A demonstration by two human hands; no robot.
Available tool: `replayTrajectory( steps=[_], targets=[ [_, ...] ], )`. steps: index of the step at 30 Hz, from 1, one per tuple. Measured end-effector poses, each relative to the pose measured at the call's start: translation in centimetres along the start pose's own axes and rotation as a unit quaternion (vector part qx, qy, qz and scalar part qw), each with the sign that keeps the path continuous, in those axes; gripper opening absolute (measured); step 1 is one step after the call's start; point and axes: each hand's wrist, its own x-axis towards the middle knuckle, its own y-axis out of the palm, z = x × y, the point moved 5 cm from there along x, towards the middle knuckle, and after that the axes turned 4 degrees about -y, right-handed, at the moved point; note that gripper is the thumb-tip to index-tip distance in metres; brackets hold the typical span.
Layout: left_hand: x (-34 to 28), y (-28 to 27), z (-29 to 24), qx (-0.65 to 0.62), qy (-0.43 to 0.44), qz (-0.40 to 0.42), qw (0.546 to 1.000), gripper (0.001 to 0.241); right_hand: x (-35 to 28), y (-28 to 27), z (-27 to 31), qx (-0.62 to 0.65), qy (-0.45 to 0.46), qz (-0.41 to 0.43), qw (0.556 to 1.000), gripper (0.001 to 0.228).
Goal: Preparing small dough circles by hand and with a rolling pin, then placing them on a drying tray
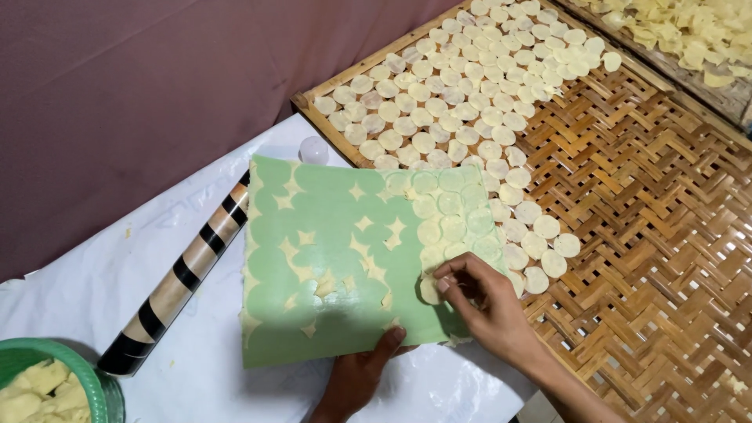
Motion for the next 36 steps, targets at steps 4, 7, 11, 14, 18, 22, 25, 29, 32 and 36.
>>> replayTrajectory(
  steps=[4,7,11,14,18,22,25,29,32,36],
  targets=[
    [0.0,0.3,-0.4,-0.007,0.027,0.028,0.999,0.035,-0.2,0.6,-0.2,0.08,0.063,0.089,0.991,0.017],
    [-0.4,0.5,-1.2,0.06,0.04,0.028,0.997,0.039,-0.5,1.9,-0.1,0.171,0.084,0.203,0.96,0.022],
    [-0.6,0.2,-1.2,0.121,0.038,-0.001,0.992,0.029,-0.7,1.0,1.5,-0.012,0.095,0.144,0.985,0.024],
    [-0.5,0.5,-1.6,0.116,0.056,0.012,0.992,0.029,-0.7,0.3,1.6,-0.055,0.065,0.125,0.989,0.027],
    [-0.3,0.6,-1.3,0.038,0.044,0.035,0.998,0.033,0.2,-2.6,0.1,-0.153,0.039,0.063,0.985,0.028],
    [-0.5,0.0,-0.9,0.12,-0.004,-0.024,0.992,0.033,2.1,-6.3,-0.3,-0.185,0.025,-0.006,0.982,0.022],
    [-0.3,0.1,-0.8,0.073,-0.003,-0.027,0.997,0.034,4.2,-8.7,-2.7,-0.2,0.089,-0.027,0.975,0.021],
    [-0.2,-0.3,-0.1,0.03,-0.013,-0.043,0.999,0.04,6.0,-11.6,-4.8,-0.195,0.114,-0.129,0.966,0.02],
    [0.2,-0.5,0.7,-0.044,-0.023,-0.042,0.998,0.052,6.5,-13.4,-6.6,-0.205,0.093,-0.203,0.953,0.019],
    [0.4,-0.4,0.7,-0.076,-0.027,-0.043,0.996,0.046,6.6,-14.0,-7.6,-0.236,0.062,-0.25,0.937,0.02]
  ],
)
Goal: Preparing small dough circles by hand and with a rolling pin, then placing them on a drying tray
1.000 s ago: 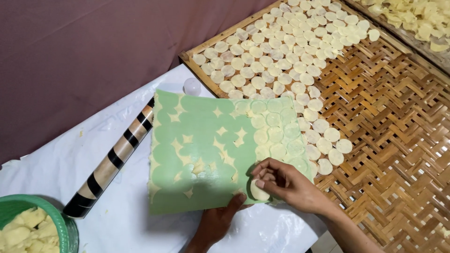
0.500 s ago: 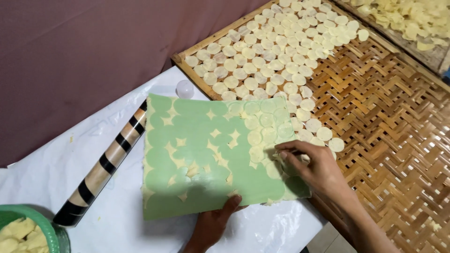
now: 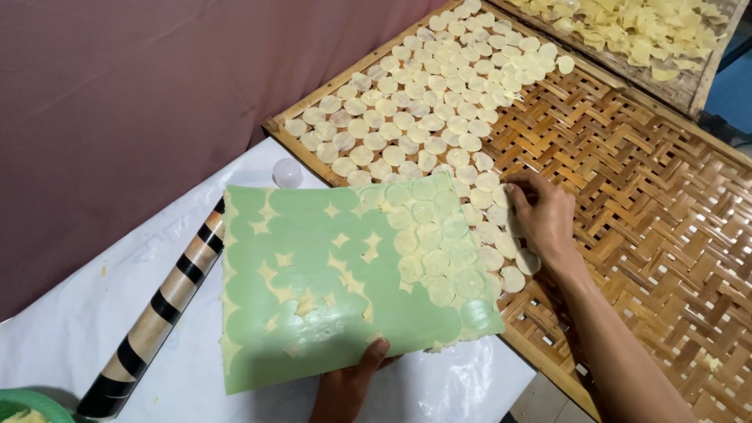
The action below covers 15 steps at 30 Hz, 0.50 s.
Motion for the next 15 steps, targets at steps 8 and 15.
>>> replayTrajectory(
  steps=[8,15],
  targets=[
    [-0.2,-0.4,0.0,0.067,0.007,-0.003,0.998,0.039,-0.3,0.0,0.7,-0.061,-0.074,-0.037,0.995,0.021],
    [-0.4,-0.3,-0.1,0.102,0.03,0.029,0.994,0.036,-5.5,-0.7,5.5,-0.137,-0.209,0.034,0.968,0.027]
  ],
)
